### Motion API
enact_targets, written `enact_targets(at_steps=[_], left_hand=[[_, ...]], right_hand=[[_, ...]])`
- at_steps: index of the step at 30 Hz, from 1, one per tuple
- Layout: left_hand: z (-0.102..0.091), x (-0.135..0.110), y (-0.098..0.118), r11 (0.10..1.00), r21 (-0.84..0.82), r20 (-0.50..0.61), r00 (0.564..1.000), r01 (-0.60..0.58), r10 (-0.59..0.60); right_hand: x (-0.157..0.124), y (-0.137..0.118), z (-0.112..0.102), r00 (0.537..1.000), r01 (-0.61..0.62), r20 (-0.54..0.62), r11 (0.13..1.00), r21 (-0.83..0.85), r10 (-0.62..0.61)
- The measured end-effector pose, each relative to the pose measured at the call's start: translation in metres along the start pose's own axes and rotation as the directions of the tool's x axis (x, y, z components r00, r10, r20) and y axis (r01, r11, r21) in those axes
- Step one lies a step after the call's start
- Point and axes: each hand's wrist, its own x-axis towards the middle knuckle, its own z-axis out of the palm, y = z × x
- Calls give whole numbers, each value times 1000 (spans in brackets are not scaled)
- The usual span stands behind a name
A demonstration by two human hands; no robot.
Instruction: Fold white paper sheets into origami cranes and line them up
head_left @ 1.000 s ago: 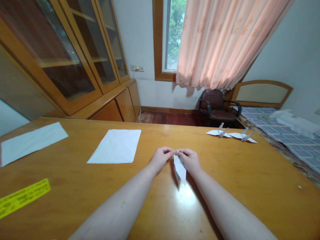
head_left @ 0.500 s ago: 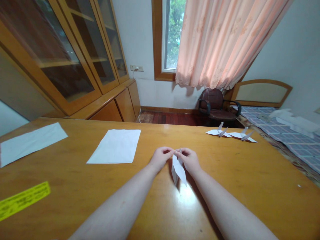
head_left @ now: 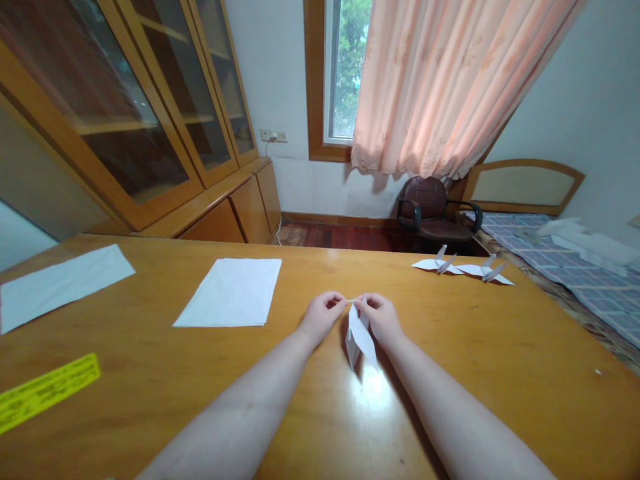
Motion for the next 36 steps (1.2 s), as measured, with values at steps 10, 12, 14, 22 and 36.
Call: enact_targets(at_steps=[10,12,14,22,36], left_hand=[[0,0,-2,999,-35,18,1000,26,-25],[0,0,-3,1000,-4,39,999,-3,3],[0,0,-3,1000,8,44,999,-9,8],[-3,5,-6,998,-53,-142,990,15,-22],[-2,3,-8,959,-253,-50,988,130,-147]], right_hand=[[1,3,1,1000,-6,12,1000,-18,6],[1,3,2,1000,-4,14,1000,-20,4],[1,2,2,1000,-6,16,1000,-5,6],[2,7,1,997,-68,27,998,-3,68],[3,5,-4,965,67,-251,996,-52,-78]])
